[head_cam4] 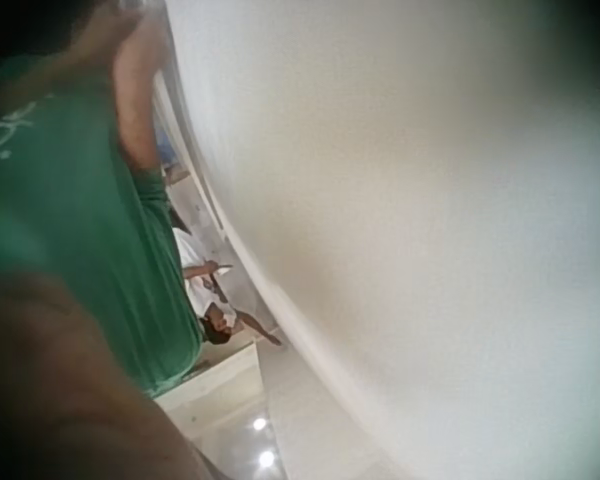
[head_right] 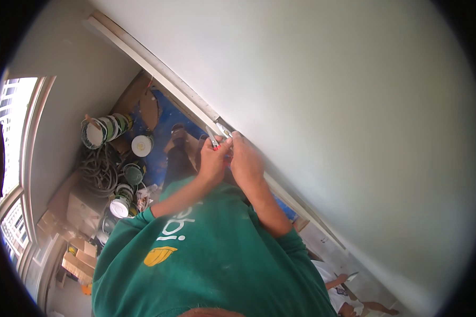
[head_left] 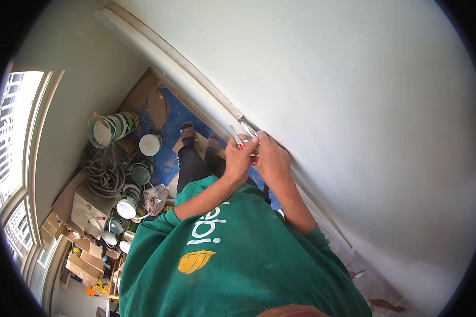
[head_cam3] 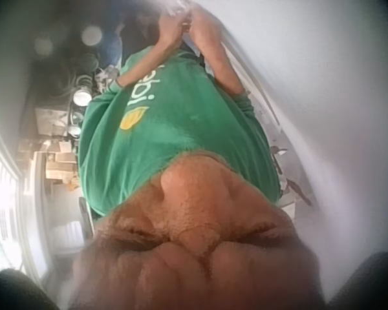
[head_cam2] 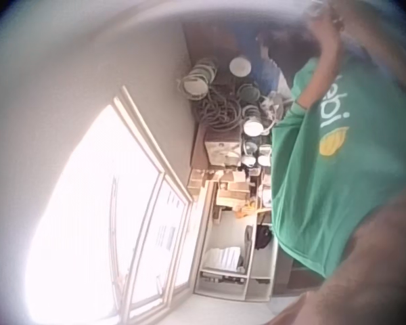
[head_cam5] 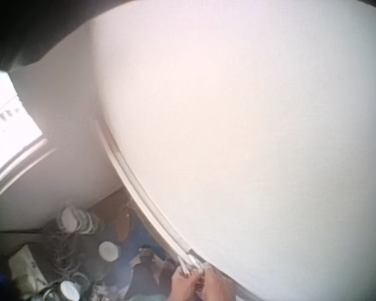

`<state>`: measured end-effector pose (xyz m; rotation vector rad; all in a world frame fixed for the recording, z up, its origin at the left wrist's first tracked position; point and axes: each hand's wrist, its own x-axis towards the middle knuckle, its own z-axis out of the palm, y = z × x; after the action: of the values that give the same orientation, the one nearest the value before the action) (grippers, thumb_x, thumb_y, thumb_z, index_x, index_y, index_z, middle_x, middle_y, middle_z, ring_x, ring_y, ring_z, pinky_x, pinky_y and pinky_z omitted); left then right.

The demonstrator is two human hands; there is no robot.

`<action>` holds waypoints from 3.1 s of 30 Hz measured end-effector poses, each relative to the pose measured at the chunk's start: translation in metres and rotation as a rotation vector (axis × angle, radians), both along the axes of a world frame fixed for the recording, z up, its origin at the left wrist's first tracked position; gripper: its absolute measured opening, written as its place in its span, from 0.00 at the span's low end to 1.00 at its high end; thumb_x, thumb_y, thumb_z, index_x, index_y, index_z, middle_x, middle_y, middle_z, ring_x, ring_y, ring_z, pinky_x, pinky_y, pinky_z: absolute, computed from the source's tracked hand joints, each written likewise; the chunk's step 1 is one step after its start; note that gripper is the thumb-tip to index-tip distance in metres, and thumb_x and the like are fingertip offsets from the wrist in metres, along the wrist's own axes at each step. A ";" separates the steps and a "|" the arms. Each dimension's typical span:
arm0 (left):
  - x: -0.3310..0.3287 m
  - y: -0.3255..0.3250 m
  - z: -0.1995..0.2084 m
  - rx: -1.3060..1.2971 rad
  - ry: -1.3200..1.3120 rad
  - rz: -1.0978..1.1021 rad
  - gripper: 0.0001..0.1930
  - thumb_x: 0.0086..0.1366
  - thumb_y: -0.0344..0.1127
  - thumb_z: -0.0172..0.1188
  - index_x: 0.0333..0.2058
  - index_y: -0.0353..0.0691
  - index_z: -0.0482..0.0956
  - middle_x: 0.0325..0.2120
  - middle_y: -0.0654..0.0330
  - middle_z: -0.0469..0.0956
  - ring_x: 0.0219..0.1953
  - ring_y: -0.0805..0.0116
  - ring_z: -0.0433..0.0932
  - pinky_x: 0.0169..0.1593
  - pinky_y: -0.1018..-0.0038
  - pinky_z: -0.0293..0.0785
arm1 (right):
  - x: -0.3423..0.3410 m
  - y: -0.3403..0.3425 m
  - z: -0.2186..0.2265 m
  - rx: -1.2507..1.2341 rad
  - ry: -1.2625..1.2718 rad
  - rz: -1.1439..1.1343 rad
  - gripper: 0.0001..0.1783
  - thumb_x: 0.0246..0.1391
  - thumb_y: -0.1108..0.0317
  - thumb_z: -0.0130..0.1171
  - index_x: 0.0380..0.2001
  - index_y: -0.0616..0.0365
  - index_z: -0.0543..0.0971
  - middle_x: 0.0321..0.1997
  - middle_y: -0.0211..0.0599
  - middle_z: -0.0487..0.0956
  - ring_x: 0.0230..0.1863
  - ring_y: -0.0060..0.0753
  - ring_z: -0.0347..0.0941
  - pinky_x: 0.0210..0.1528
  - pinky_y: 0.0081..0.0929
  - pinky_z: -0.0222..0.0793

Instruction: The person uses a utility knife to cut a long strip of white molding along a wall. They then remove the cut piece and handle a roll of white tape, unrolling and applying it to the wall. The person also picks up a paintbrush and a small container, moving around a cluttered workspace.

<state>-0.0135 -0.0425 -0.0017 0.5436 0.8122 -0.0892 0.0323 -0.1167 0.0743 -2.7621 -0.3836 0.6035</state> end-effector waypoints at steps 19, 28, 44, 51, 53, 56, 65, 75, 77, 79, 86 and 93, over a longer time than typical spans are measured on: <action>0.004 0.005 0.001 0.002 -0.009 0.009 0.20 0.61 0.34 0.68 0.43 0.37 0.65 0.24 0.58 0.75 0.24 0.72 0.75 0.22 0.77 0.70 | -0.003 0.003 -0.001 0.017 -0.080 0.003 0.17 0.58 0.72 0.52 0.51 0.63 0.71 0.43 0.50 0.79 0.42 0.55 0.77 0.39 0.46 0.73; 0.003 0.008 0.002 -0.007 0.004 -0.036 0.18 0.62 0.33 0.67 0.42 0.40 0.66 0.28 0.59 0.76 0.25 0.73 0.75 0.23 0.76 0.72 | -0.001 0.009 0.008 0.000 -0.027 -0.006 0.16 0.58 0.73 0.51 0.50 0.62 0.71 0.41 0.48 0.78 0.42 0.55 0.76 0.39 0.46 0.71; 0.007 -0.005 -0.009 -0.105 0.021 0.095 0.17 0.63 0.35 0.65 0.39 0.40 0.64 0.26 0.61 0.73 0.24 0.73 0.74 0.20 0.77 0.68 | 0.007 0.025 0.011 -0.297 0.043 0.097 0.17 0.56 0.73 0.53 0.49 0.65 0.72 0.41 0.49 0.80 0.39 0.54 0.79 0.38 0.45 0.75; 0.008 0.011 0.019 0.071 0.005 -0.048 0.17 0.61 0.32 0.67 0.38 0.40 0.64 0.24 0.62 0.73 0.21 0.74 0.73 0.19 0.77 0.68 | 0.002 0.007 0.010 -0.014 0.002 0.016 0.11 0.61 0.72 0.46 0.45 0.63 0.71 0.39 0.50 0.78 0.41 0.57 0.76 0.39 0.47 0.72; 0.008 0.014 0.027 0.082 0.027 -0.090 0.17 0.61 0.31 0.67 0.38 0.40 0.64 0.23 0.63 0.73 0.20 0.75 0.73 0.18 0.78 0.67 | 0.003 0.006 0.012 0.037 0.036 -0.009 0.13 0.61 0.72 0.45 0.48 0.64 0.71 0.40 0.52 0.78 0.42 0.58 0.76 0.40 0.48 0.71; 0.002 0.001 0.012 0.057 -0.027 -0.010 0.17 0.60 0.32 0.68 0.37 0.39 0.65 0.22 0.64 0.72 0.19 0.75 0.73 0.19 0.79 0.67 | -0.003 0.000 0.007 0.038 -0.027 -0.012 0.17 0.61 0.72 0.45 0.52 0.64 0.70 0.41 0.52 0.78 0.43 0.59 0.75 0.42 0.49 0.71; 0.002 0.000 0.003 0.047 0.006 -0.014 0.18 0.60 0.32 0.68 0.38 0.39 0.65 0.23 0.63 0.72 0.19 0.74 0.73 0.19 0.79 0.67 | -0.002 -0.001 -0.004 0.011 -0.128 0.038 0.18 0.59 0.68 0.52 0.51 0.64 0.73 0.41 0.51 0.80 0.39 0.53 0.79 0.40 0.45 0.74; 0.001 0.001 0.004 0.017 -0.014 0.005 0.18 0.60 0.33 0.68 0.38 0.40 0.65 0.23 0.62 0.73 0.20 0.74 0.74 0.19 0.78 0.68 | -0.001 0.005 0.000 -0.029 -0.078 0.003 0.19 0.59 0.68 0.52 0.52 0.64 0.74 0.43 0.52 0.81 0.41 0.53 0.79 0.41 0.45 0.75; 0.001 0.002 0.006 -0.004 -0.009 -0.003 0.18 0.61 0.33 0.68 0.38 0.40 0.65 0.23 0.63 0.73 0.20 0.74 0.74 0.19 0.78 0.68 | -0.001 0.006 0.001 -0.041 -0.089 0.004 0.19 0.59 0.69 0.51 0.52 0.64 0.74 0.43 0.51 0.81 0.40 0.53 0.79 0.41 0.45 0.75; 0.002 0.003 0.006 -0.006 -0.007 -0.009 0.17 0.61 0.33 0.68 0.38 0.40 0.65 0.23 0.63 0.73 0.20 0.74 0.74 0.19 0.78 0.68 | -0.001 0.006 0.002 -0.024 -0.082 0.014 0.19 0.59 0.70 0.51 0.52 0.65 0.74 0.43 0.51 0.81 0.41 0.53 0.79 0.41 0.45 0.75; 0.006 0.006 0.014 0.059 0.012 -0.034 0.16 0.61 0.32 0.67 0.38 0.39 0.66 0.23 0.65 0.71 0.22 0.76 0.73 0.20 0.78 0.69 | 0.001 0.012 0.006 -0.038 -0.051 0.003 0.18 0.58 0.71 0.51 0.50 0.66 0.74 0.41 0.53 0.80 0.40 0.55 0.79 0.40 0.48 0.74; 0.007 0.004 0.006 0.151 -0.002 -0.033 0.13 0.62 0.29 0.64 0.34 0.39 0.66 0.23 0.67 0.69 0.21 0.79 0.68 0.20 0.78 0.66 | 0.015 0.024 0.012 -0.165 0.069 0.067 0.09 0.57 0.71 0.51 0.39 0.66 0.73 0.38 0.55 0.79 0.37 0.59 0.78 0.38 0.49 0.74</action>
<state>-0.0064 -0.0388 0.0047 0.6998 0.8122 -0.0574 0.0477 -0.0923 0.0865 -2.8840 -0.4303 0.7782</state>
